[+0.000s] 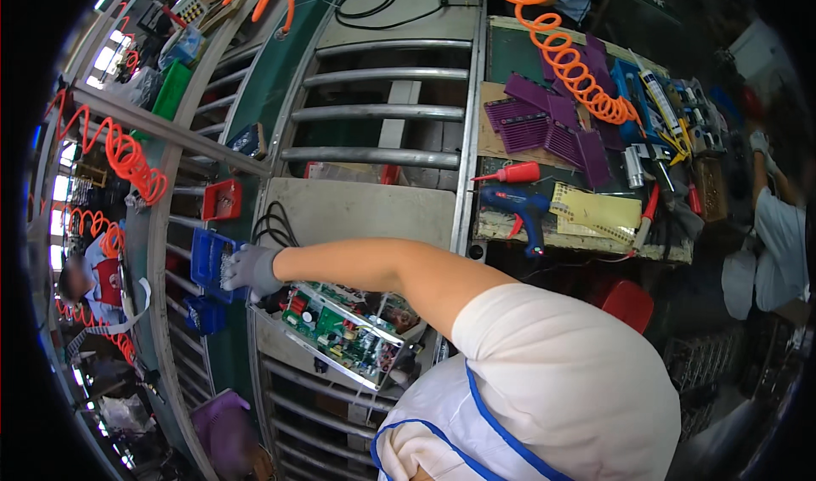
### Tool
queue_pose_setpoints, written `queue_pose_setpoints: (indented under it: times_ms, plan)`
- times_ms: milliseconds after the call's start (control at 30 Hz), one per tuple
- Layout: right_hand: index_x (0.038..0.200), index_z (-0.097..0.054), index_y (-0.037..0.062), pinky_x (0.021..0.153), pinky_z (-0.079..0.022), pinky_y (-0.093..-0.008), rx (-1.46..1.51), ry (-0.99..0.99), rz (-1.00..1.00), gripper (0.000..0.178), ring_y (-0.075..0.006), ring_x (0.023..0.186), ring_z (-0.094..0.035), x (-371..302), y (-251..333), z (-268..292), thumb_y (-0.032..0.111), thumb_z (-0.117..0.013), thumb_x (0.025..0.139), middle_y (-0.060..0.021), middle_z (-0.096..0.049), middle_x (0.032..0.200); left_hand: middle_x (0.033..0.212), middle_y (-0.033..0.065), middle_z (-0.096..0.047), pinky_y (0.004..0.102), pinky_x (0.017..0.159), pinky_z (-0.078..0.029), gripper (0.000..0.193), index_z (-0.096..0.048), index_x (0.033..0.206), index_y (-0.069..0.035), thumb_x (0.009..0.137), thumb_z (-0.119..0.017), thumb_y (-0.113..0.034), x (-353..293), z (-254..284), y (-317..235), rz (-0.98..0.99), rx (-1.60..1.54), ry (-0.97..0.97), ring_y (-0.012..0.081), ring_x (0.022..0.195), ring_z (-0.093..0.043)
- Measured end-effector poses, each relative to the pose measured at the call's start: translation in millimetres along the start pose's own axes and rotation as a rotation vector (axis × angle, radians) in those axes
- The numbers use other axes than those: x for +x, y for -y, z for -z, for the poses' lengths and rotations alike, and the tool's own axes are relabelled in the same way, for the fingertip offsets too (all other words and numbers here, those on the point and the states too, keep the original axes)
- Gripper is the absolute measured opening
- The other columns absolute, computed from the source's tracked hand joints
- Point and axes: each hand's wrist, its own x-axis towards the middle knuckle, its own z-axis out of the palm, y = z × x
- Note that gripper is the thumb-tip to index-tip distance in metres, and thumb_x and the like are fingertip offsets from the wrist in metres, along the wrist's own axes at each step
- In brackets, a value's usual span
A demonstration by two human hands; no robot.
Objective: The person is assembling an electronic device, applying components, using a glue gun, and applying sealant.
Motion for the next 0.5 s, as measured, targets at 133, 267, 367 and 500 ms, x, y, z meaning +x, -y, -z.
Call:
queue_pose_setpoints:
  times_ms: [133,267,367,500]
  plan:
    - [0.133,-0.062,0.0136,0.11,-0.04,-0.0431,0.426,-0.24,-0.027,0.054,-0.0308,0.128,-0.053,-114,-18,37,0.038,-0.071,0.086,-0.0127,-0.06,0.136,0.11,0.0138,-0.061,0.0279,0.057,-0.05,0.058,-0.045,0.128,-0.003,0.095,-0.058,-0.049,4,8,16,-0.033,0.102,0.023,0.02,0.07,-0.063]
    - [0.131,-0.064,0.0126,0.101,-0.048,-0.0376,0.174,-0.272,-0.749,0.049,-0.0309,0.114,-0.063,-326,-85,118,0.026,-0.071,0.084,-0.0146,-0.067,0.122,0.111,0.0159,-0.061,0.028,0.051,-0.051,0.066,-0.043,0.13,-0.002,0.095,-0.059,-0.055,11,7,23,-0.082,0.162,0.065,0.0214,0.064,-0.065]
    - [0.127,-0.065,0.0093,0.095,-0.051,-0.044,-0.402,-0.506,-1.214,0.048,-0.0367,0.108,-0.064,-504,-75,169,0.025,-0.072,0.082,-0.0177,-0.068,0.118,0.113,0.0175,-0.061,0.0281,0.046,-0.052,0.072,-0.042,0.131,-0.001,0.094,-0.06,-0.06,11,0,16,-0.092,0.184,0.1,0.0225,0.059,-0.066]
    - [0.148,-0.041,0.0096,0.107,-0.044,-0.046,-0.508,-0.396,-2.08,0.091,-0.0373,0.131,-0.049,-653,-49,199,0.048,-0.081,0.076,-0.0165,-0.052,0.142,0.114,0.0232,-0.06,0.0294,0.043,-0.053,0.089,-0.036,0.137,0.002,0.089,-0.059,-0.069,8,-19,-9,-0.096,0.196,0.127,0.0239,0.055,-0.066]
